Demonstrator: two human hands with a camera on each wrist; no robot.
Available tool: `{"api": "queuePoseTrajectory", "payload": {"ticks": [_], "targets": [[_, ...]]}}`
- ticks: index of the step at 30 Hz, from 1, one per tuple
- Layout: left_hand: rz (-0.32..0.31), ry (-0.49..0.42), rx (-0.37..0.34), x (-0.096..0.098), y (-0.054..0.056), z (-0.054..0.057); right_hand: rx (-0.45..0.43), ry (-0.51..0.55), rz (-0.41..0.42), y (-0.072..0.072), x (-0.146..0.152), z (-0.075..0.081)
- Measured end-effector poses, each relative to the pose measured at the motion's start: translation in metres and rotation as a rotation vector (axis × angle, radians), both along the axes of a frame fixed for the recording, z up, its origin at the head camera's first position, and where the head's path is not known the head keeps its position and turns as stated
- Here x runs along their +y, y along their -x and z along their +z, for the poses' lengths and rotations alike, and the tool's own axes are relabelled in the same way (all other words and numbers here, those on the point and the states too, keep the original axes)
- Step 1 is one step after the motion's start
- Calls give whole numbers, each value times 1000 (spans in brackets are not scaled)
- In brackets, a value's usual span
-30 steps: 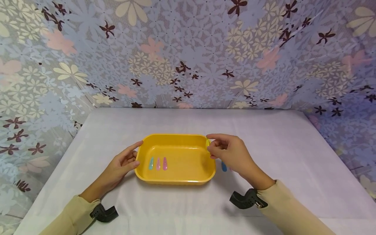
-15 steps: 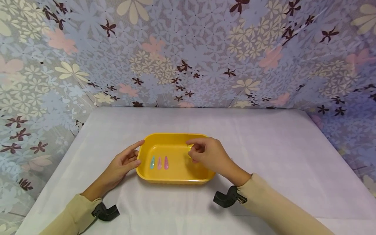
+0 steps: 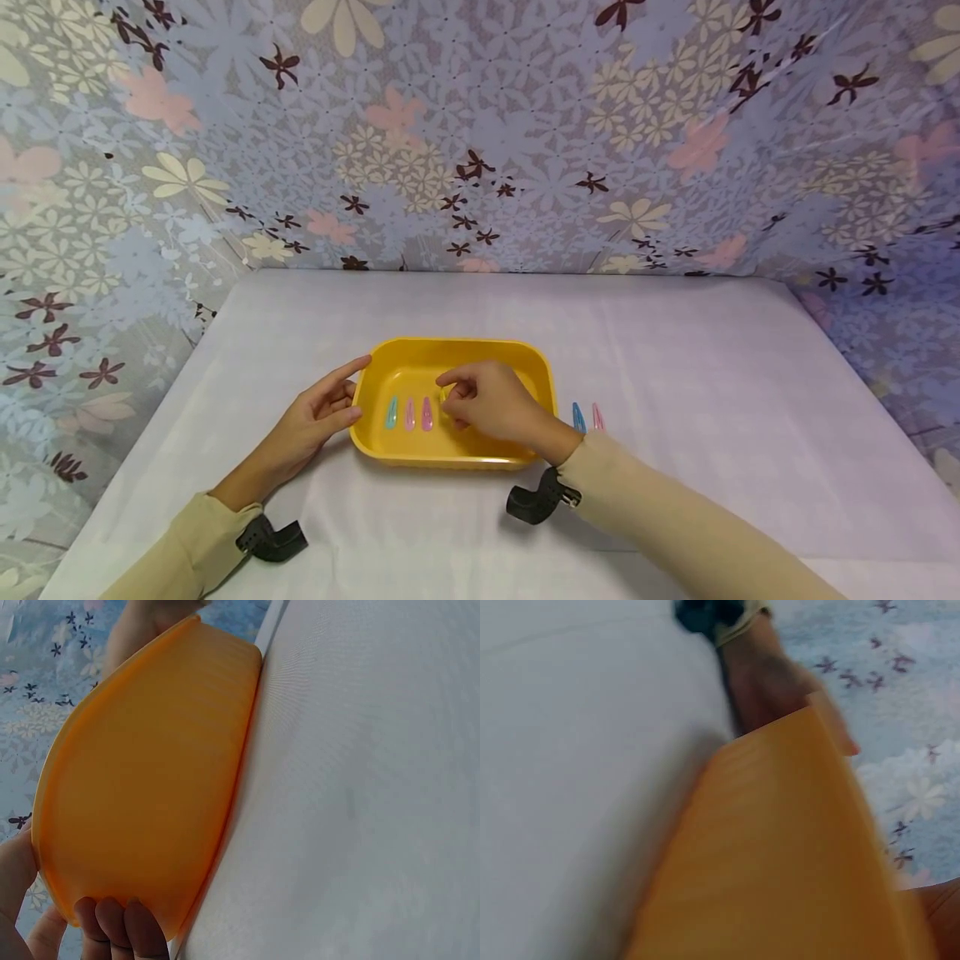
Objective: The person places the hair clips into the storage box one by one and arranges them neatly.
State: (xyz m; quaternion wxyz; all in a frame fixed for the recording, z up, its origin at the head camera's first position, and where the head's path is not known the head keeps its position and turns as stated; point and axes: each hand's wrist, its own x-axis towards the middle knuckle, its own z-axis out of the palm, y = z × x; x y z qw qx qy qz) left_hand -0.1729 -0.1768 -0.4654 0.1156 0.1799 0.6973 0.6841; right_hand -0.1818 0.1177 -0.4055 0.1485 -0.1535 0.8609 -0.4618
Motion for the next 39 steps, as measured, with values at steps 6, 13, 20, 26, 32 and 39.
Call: {"api": "queuePoseTrajectory", "payload": {"ticks": [6, 13, 20, 26, 32, 39], "targets": [[-3, -6, -4, 1, 0, 0, -12, -64, -10, 1, -4, -10], [1, -8, -5, 0, 0, 1, 12, -104, 7, 2, -7, -12], [-2, -19, -8, 0, 0, 1, -9, -134, 5, 4, -10, -13], [0, -14, -6, 0, -1, 2, 6, -162, -6, 5, -11, -17], [10, 1, -10, 0, -3, 4, 100, -219, 13, 5, -13, -18], [11, 1, -17, 2, -2, 4, 171, -252, 26, 3, -12, -18]]}}
